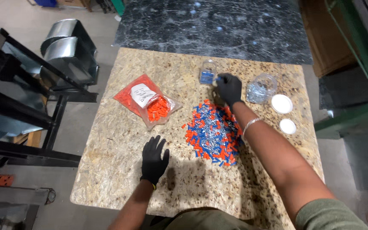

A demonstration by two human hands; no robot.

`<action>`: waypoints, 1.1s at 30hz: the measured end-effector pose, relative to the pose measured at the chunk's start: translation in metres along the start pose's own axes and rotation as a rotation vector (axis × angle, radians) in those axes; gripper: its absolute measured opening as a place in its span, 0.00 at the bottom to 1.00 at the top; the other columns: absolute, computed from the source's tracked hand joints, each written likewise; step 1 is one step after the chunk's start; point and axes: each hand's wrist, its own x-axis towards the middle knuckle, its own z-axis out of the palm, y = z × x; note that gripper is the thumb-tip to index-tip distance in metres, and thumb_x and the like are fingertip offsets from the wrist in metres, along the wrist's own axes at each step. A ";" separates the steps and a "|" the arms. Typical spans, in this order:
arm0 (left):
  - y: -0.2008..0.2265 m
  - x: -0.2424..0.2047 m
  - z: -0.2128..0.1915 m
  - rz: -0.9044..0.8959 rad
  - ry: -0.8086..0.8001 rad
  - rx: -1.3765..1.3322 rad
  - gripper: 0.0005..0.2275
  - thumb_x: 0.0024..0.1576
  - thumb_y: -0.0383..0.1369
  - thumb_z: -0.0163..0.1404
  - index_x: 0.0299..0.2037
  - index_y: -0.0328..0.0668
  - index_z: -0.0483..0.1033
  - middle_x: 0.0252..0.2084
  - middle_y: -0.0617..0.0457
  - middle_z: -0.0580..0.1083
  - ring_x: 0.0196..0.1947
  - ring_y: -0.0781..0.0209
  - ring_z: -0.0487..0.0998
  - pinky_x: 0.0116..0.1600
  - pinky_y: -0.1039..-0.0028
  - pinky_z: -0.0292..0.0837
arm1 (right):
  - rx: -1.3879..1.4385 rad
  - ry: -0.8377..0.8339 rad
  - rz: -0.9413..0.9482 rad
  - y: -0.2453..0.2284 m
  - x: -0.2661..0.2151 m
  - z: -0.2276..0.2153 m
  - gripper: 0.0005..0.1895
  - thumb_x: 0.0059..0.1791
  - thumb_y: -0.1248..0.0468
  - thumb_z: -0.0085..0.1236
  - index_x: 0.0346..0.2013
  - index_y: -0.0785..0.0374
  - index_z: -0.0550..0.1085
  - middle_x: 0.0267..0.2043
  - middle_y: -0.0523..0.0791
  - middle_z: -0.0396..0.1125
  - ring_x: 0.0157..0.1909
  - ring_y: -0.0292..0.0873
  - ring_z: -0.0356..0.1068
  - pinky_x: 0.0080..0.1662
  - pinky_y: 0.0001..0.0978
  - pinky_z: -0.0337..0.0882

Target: The person sorts a mixed pile of orange and blue plastic fasteners on a workbench. They repeatedly pick up individual fasteners and place them into separate clear jars, one for each color.

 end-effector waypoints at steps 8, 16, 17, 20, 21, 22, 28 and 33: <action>-0.009 -0.001 0.002 -0.065 -0.200 -0.102 0.20 0.55 0.40 0.52 0.59 0.54 0.73 0.64 0.50 0.70 0.64 0.46 0.69 0.67 0.55 0.60 | -0.099 0.027 -0.015 0.052 0.104 0.052 0.13 0.48 0.62 0.54 0.47 0.56 0.79 0.44 0.49 0.75 0.55 0.59 0.70 0.64 0.56 0.63; -0.014 -0.008 0.010 -0.020 -0.194 -0.074 0.20 0.59 0.43 0.48 0.62 0.56 0.71 0.67 0.52 0.67 0.67 0.47 0.66 0.69 0.56 0.59 | 0.045 0.037 0.089 0.016 0.041 0.002 0.15 0.53 0.66 0.48 0.52 0.65 0.76 0.44 0.53 0.73 0.56 0.63 0.68 0.63 0.62 0.64; -0.013 -0.006 0.007 -0.017 -0.199 -0.080 0.20 0.59 0.43 0.48 0.62 0.56 0.71 0.67 0.52 0.67 0.67 0.47 0.66 0.69 0.56 0.59 | 0.040 0.041 0.096 0.020 0.034 -0.004 0.15 0.53 0.66 0.48 0.52 0.65 0.76 0.44 0.53 0.73 0.56 0.63 0.68 0.63 0.62 0.64; -0.010 0.001 0.001 -0.046 -0.265 -0.118 0.21 0.56 0.43 0.50 0.60 0.52 0.72 0.64 0.48 0.70 0.64 0.43 0.69 0.67 0.54 0.61 | 0.043 -0.046 0.191 0.037 0.015 -0.016 0.13 0.55 0.61 0.47 0.46 0.57 0.79 0.41 0.47 0.73 0.54 0.59 0.70 0.62 0.61 0.65; -0.008 0.001 -0.001 -0.051 -0.265 -0.092 0.21 0.57 0.43 0.50 0.60 0.53 0.73 0.64 0.49 0.70 0.64 0.44 0.69 0.67 0.54 0.61 | 0.013 -0.123 0.140 0.045 0.009 -0.016 0.10 0.55 0.60 0.49 0.36 0.55 0.77 0.32 0.46 0.71 0.44 0.57 0.70 0.54 0.59 0.69; -0.007 0.001 -0.003 -0.056 -0.265 -0.066 0.20 0.57 0.43 0.50 0.60 0.54 0.73 0.64 0.50 0.70 0.64 0.45 0.69 0.66 0.55 0.62 | -0.017 -0.200 0.088 0.054 0.003 -0.015 0.15 0.56 0.58 0.51 0.26 0.53 0.76 0.23 0.45 0.68 0.33 0.55 0.71 0.46 0.56 0.73; -0.006 -0.002 -0.001 -0.017 -0.148 -0.040 0.19 0.58 0.43 0.50 0.59 0.55 0.74 0.63 0.51 0.71 0.64 0.48 0.70 0.67 0.58 0.62 | -0.326 -0.328 0.139 0.088 -0.026 -0.018 0.08 0.49 0.54 0.54 0.38 0.44 0.81 0.41 0.42 0.76 0.49 0.57 0.73 0.53 0.55 0.73; -0.005 -0.002 -0.002 -0.020 -0.142 -0.034 0.19 0.58 0.44 0.49 0.59 0.55 0.74 0.63 0.52 0.71 0.64 0.48 0.70 0.67 0.58 0.62 | -0.558 -0.404 0.057 0.106 -0.030 -0.010 0.11 0.50 0.49 0.54 0.43 0.37 0.80 0.45 0.42 0.75 0.53 0.55 0.73 0.56 0.54 0.72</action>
